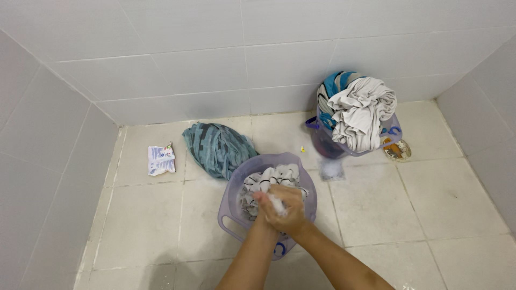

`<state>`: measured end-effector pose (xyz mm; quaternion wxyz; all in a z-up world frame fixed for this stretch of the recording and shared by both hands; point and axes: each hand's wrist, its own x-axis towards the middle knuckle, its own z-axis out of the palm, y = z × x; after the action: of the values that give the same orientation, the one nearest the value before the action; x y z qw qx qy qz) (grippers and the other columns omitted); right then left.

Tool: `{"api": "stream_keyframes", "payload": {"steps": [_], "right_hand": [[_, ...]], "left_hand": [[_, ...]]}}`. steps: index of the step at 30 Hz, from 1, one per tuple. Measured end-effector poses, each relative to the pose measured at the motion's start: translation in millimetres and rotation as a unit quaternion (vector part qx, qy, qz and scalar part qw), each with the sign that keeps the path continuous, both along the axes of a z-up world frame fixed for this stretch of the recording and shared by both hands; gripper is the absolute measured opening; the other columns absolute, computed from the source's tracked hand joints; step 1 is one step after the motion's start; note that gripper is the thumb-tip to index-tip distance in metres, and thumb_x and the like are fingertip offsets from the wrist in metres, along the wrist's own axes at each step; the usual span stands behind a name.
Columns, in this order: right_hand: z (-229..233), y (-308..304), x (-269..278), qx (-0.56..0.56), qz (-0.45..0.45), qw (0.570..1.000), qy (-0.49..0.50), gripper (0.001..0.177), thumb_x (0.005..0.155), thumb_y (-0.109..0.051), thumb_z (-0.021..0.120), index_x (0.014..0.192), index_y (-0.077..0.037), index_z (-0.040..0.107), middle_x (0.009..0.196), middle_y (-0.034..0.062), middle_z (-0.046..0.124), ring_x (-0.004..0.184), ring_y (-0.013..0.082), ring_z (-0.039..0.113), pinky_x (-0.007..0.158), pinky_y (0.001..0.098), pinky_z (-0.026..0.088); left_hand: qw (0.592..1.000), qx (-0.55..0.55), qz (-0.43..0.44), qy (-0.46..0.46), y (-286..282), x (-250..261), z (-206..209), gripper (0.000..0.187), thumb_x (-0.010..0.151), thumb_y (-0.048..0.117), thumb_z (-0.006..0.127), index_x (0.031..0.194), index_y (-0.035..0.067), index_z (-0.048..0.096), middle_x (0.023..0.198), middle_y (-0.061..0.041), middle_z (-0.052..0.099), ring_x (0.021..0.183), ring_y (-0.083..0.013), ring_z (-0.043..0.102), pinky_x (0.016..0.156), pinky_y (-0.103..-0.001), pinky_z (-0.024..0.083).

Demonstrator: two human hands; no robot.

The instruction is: The person washes a white cloth by hand in a bucket of soapy water, scrubbing the fabric against itself and wringing it out.

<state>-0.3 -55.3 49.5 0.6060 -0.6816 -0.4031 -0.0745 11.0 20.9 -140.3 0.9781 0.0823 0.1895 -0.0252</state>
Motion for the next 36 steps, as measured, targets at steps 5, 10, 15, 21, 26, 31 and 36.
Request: {"api": "stream_keyframes", "payload": {"steps": [5,10,15,21,26,31,36], "right_hand": [[-8.8,-5.7,24.7,0.060,-0.026,0.996,-0.060,0.012,0.087,-0.001,0.070,0.080,0.000,0.060,0.073,0.0097,0.063,0.061,0.0186,0.063,0.060,0.0342,0.054],[-11.0,-2.0,31.7,-0.090,-0.180,0.974,0.103,0.020,0.087,-0.004,0.071,0.087,0.000,0.052,0.071,0.0119,0.060,0.058,0.0243,0.057,0.055,0.0400,0.048],[3.3,-14.0,46.9,-0.095,-0.182,0.973,0.103,0.039,0.084,-0.009,0.062,0.120,-0.002,0.050,0.092,0.0190,0.062,0.076,0.0260,0.064,0.068,0.0424,0.054],[31.0,-45.6,58.7,-0.389,-0.058,0.881,0.262,0.076,0.078,-0.047,0.087,0.125,0.001,0.051,0.114,0.0257,0.069,0.108,0.0335,0.068,0.091,0.0403,0.054],[38.1,-62.7,59.6,-0.524,0.046,0.827,0.198,0.059,0.070,-0.042,0.087,0.117,-0.008,0.073,0.107,0.0149,0.075,0.100,0.0262,0.072,0.090,0.0362,0.055],[24.1,-115.4,99.9,-0.232,0.088,0.909,0.335,0.029,0.079,-0.020,0.083,0.103,-0.004,0.076,0.095,0.0054,0.078,0.089,0.0158,0.070,0.079,0.0290,0.055],[-2.4,-136.6,118.8,0.086,0.100,0.912,0.389,0.023,0.092,-0.020,0.076,0.108,-0.004,0.070,0.097,0.0040,0.072,0.090,0.0131,0.068,0.081,0.0276,0.054]], "left_hand": [[0.994,0.038,-0.009,0.101,-11.4,-2.3,61.1,0.050,0.099,0.055,0.045,0.115,0.011,0.065,0.102,-0.006,0.068,0.094,-0.0216,0.066,0.083,-0.039,0.055],[0.980,0.127,-0.006,0.154,-16.2,-8.8,118.7,0.044,0.102,0.049,0.049,0.113,0.010,0.066,0.102,-0.007,0.068,0.091,-0.0210,0.066,0.079,-0.038,0.056],[0.936,0.248,-0.017,0.249,-4.3,-6.1,137.7,0.050,0.099,0.047,0.045,0.120,0.007,0.066,0.110,-0.009,0.069,0.097,-0.0225,0.067,0.081,-0.042,0.056],[0.944,0.259,0.017,0.204,37.0,1.1,160.5,0.047,0.095,0.038,0.063,0.118,-0.002,0.066,0.110,-0.016,0.071,0.097,-0.0287,0.071,0.083,-0.046,0.059],[0.913,0.322,-0.109,0.225,51.9,-6.4,167.1,0.060,0.086,0.043,0.066,0.121,-0.005,0.067,0.109,-0.020,0.073,0.095,-0.0310,0.073,0.081,-0.048,0.059],[0.715,0.614,-0.316,0.108,57.1,-45.9,161.3,0.081,0.076,0.059,0.076,0.130,0.000,0.066,0.103,-0.022,0.073,0.089,-0.0392,0.074,0.083,-0.058,0.060],[0.656,0.675,-0.319,-0.110,59.7,-64.2,136.2,0.072,0.067,0.042,0.088,0.124,0.002,0.067,0.111,-0.008,0.075,0.103,-0.0220,0.071,0.093,-0.037,0.055]]}}
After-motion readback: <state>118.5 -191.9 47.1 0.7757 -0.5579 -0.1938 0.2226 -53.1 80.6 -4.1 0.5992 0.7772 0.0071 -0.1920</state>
